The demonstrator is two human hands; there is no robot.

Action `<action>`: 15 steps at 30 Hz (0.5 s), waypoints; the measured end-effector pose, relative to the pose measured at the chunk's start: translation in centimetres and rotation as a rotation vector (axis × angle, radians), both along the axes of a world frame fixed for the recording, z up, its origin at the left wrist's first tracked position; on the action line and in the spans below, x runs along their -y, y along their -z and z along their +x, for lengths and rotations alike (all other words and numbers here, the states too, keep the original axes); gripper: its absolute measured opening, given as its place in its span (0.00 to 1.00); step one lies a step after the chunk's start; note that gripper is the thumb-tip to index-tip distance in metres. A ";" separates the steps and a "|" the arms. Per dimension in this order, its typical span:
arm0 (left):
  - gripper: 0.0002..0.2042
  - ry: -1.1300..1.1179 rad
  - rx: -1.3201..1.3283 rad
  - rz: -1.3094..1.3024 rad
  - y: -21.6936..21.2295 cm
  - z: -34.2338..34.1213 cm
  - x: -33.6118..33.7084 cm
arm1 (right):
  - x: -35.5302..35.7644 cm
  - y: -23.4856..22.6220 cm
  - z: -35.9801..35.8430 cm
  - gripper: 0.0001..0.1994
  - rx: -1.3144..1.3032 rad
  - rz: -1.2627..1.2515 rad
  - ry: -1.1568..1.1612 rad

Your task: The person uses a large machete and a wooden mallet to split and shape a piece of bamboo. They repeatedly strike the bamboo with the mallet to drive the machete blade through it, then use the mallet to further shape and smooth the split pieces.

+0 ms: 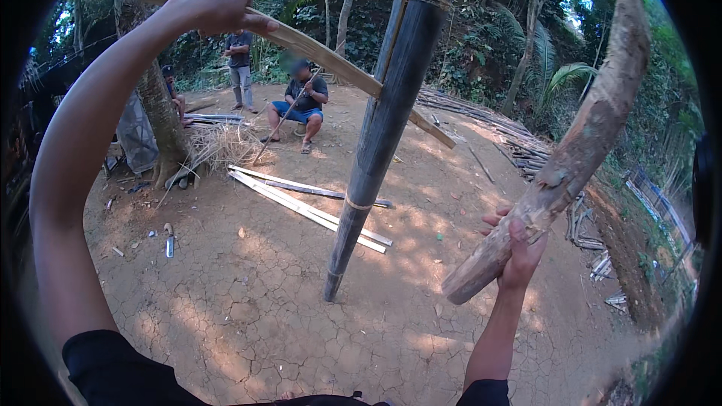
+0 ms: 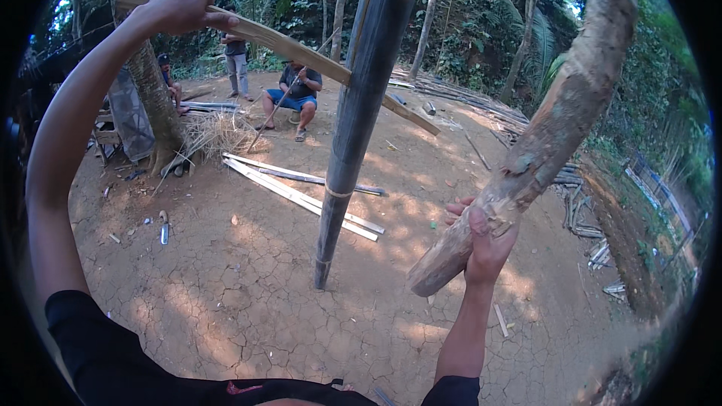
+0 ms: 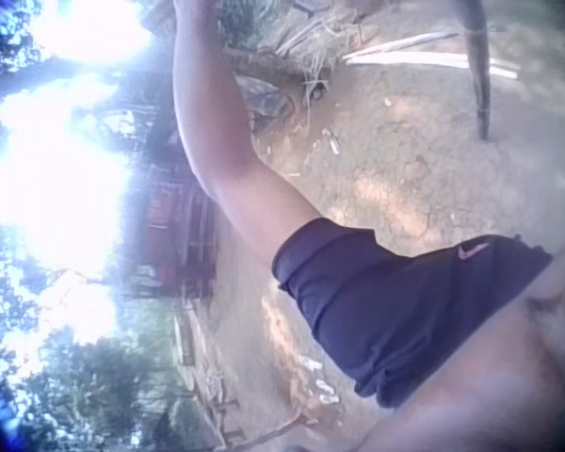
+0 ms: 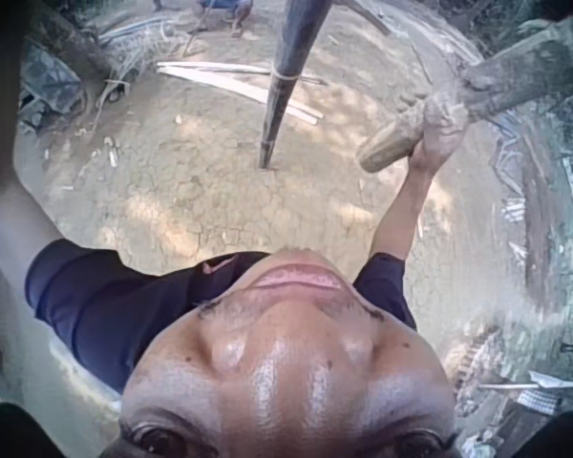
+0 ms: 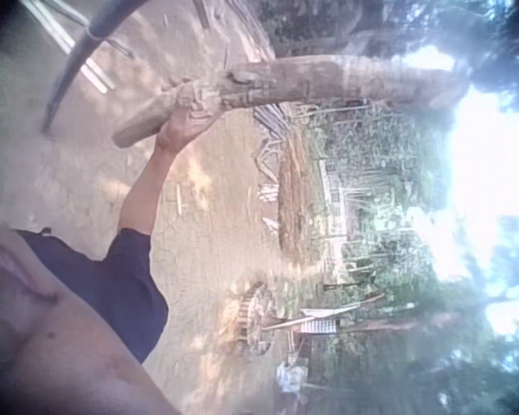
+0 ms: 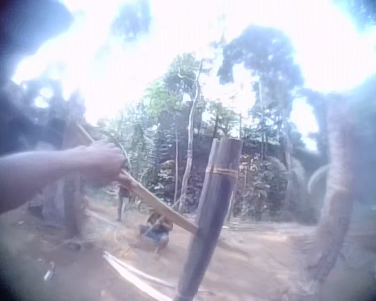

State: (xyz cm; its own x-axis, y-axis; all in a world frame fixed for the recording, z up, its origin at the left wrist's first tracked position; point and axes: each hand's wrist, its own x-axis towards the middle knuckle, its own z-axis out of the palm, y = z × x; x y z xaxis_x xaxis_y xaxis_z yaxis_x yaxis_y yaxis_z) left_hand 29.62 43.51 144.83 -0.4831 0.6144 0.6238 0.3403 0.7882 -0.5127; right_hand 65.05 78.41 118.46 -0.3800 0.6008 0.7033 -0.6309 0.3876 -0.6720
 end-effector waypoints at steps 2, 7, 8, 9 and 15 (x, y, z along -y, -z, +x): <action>0.43 -0.040 0.020 -0.025 -0.5 -0.2 -0.9 | 0.6 -5.9 -0.4 0.23 -0.208 0.177 0.134; 0.34 -0.050 0.154 0.040 -1.3 0.5 -2.7 | 3.5 -21.2 -2.6 0.20 -0.549 0.390 0.286; 0.35 -0.040 0.159 0.045 -1.3 0.1 -3.0 | 3.7 -22.3 -4.0 0.20 -0.475 0.443 0.285; 0.35 -0.025 0.169 0.053 -1.1 -0.2 -3.3 | 4.1 -22.8 -5.4 0.21 -0.395 0.498 0.285; 0.44 -0.094 0.161 0.005 1.1 1.6 3.1 | 3.8 -8.5 -14.4 0.50 1.081 0.635 0.076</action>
State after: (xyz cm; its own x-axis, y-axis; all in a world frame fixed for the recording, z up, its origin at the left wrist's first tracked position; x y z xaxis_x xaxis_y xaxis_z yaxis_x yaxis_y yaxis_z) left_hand 31.17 40.38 143.73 -0.6321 0.5591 0.5366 0.3422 0.8226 -0.4541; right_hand 50.62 74.59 126.95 -0.9210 0.3166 0.2272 0.1635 0.8432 -0.5122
